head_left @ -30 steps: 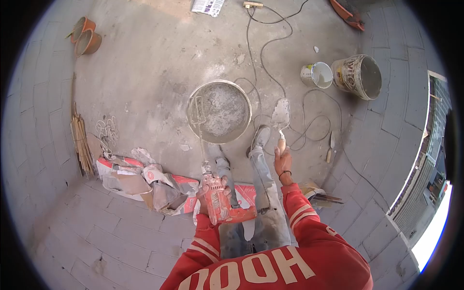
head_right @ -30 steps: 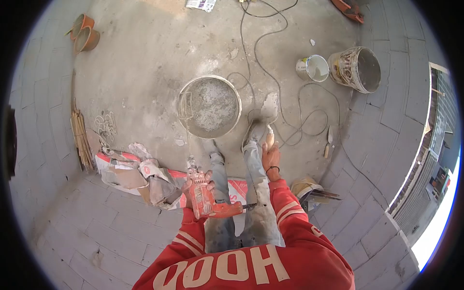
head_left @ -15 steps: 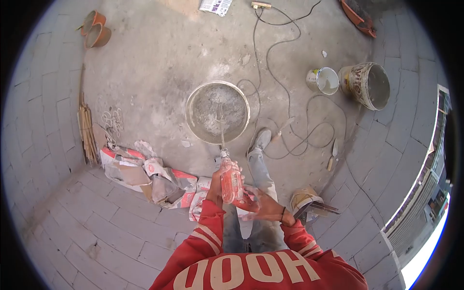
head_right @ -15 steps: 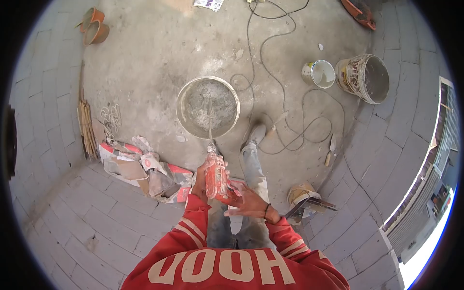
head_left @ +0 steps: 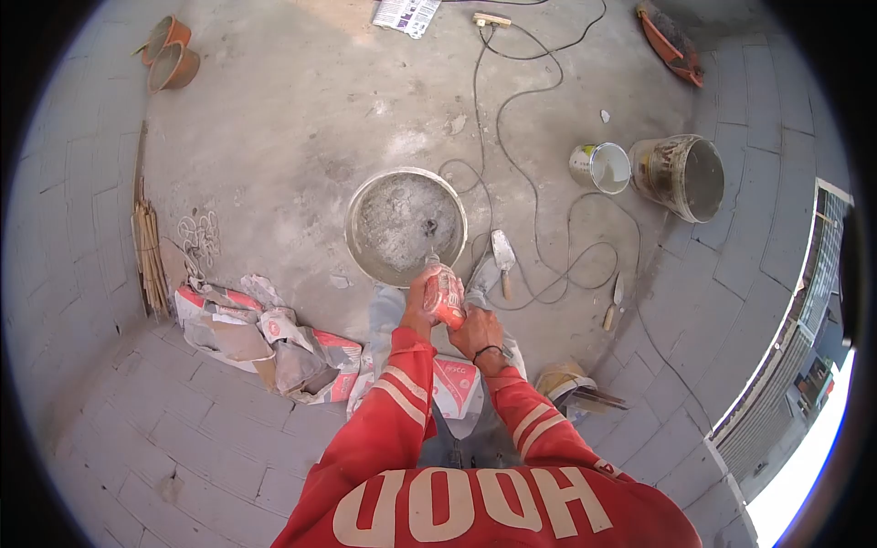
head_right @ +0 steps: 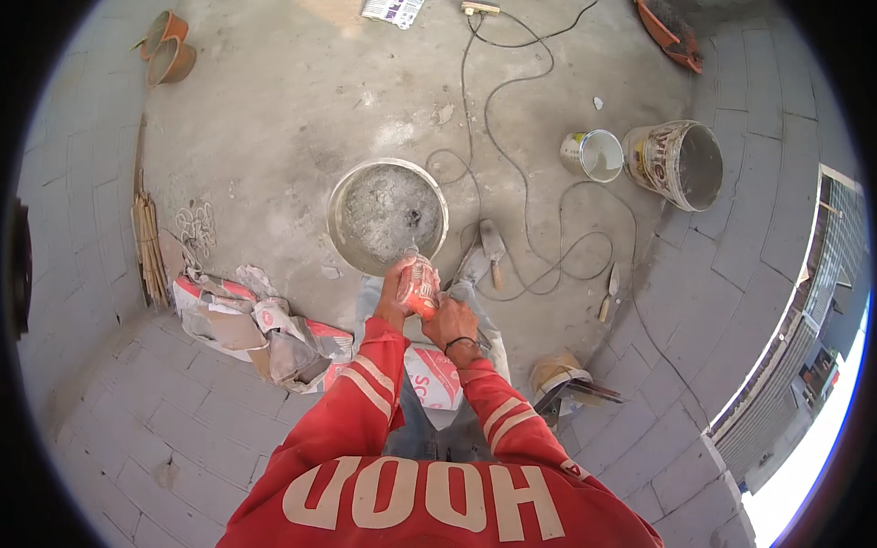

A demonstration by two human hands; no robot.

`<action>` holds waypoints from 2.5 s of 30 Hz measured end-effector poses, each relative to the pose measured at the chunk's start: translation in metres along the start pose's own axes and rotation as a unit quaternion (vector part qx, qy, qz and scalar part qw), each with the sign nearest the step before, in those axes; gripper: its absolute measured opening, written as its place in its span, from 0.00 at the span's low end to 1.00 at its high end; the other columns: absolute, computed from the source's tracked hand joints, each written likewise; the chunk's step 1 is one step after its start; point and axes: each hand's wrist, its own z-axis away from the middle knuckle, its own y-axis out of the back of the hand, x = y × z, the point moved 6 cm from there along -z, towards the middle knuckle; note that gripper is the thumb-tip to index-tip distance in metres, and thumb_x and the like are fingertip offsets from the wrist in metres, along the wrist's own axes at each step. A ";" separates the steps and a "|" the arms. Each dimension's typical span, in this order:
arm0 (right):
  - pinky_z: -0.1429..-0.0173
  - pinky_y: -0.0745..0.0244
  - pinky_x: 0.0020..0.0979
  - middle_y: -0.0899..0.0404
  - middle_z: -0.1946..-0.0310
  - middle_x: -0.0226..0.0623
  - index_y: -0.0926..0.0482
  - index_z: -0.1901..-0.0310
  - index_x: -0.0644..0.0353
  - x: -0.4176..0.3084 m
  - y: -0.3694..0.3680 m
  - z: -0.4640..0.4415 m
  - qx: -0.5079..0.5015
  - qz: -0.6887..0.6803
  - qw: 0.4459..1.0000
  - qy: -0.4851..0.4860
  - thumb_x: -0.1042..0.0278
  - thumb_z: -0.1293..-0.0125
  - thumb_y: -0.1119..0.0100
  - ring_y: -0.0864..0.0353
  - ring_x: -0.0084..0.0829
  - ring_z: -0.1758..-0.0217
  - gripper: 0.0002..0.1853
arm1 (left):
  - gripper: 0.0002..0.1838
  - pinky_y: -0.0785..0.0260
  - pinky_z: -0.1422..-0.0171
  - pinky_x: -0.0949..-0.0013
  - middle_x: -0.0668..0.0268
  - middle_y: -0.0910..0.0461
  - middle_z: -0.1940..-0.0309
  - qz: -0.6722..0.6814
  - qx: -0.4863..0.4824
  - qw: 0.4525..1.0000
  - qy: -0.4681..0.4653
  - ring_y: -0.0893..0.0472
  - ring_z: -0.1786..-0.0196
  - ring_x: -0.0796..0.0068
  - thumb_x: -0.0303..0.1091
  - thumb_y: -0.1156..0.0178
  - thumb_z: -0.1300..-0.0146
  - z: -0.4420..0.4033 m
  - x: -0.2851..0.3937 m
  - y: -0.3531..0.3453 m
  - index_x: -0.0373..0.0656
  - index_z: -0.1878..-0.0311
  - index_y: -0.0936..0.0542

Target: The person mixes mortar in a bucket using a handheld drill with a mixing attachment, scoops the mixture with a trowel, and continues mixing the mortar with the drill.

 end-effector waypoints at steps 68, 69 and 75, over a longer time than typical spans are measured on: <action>0.56 0.20 0.53 0.14 0.67 0.59 0.16 0.62 0.65 -0.037 0.008 -0.004 0.185 -0.123 0.973 -0.058 0.67 0.46 0.31 0.14 0.63 0.61 0.12 | 0.16 0.18 0.58 0.50 0.56 0.19 0.64 -0.162 0.034 0.986 0.025 0.16 0.65 0.55 0.42 0.33 0.37 -0.015 0.044 -0.063 0.39 0.57 0.23; 0.56 0.20 0.53 0.14 0.67 0.59 0.16 0.62 0.65 -0.035 0.006 -0.001 0.181 -0.120 0.974 -0.060 0.67 0.46 0.31 0.14 0.63 0.61 0.12 | 0.14 0.18 0.59 0.49 0.57 0.19 0.65 -0.150 0.042 0.987 0.035 0.16 0.66 0.54 0.41 0.33 0.36 -0.014 0.039 -0.061 0.42 0.58 0.24; 0.56 0.20 0.53 0.14 0.67 0.59 0.16 0.62 0.65 -0.032 -0.012 0.023 0.156 -0.117 0.979 -0.065 0.67 0.46 0.30 0.14 0.63 0.61 0.12 | 0.17 0.17 0.58 0.49 0.54 0.20 0.60 -0.154 0.034 0.987 0.039 0.16 0.63 0.53 0.42 0.33 0.36 0.007 0.024 -0.039 0.40 0.55 0.24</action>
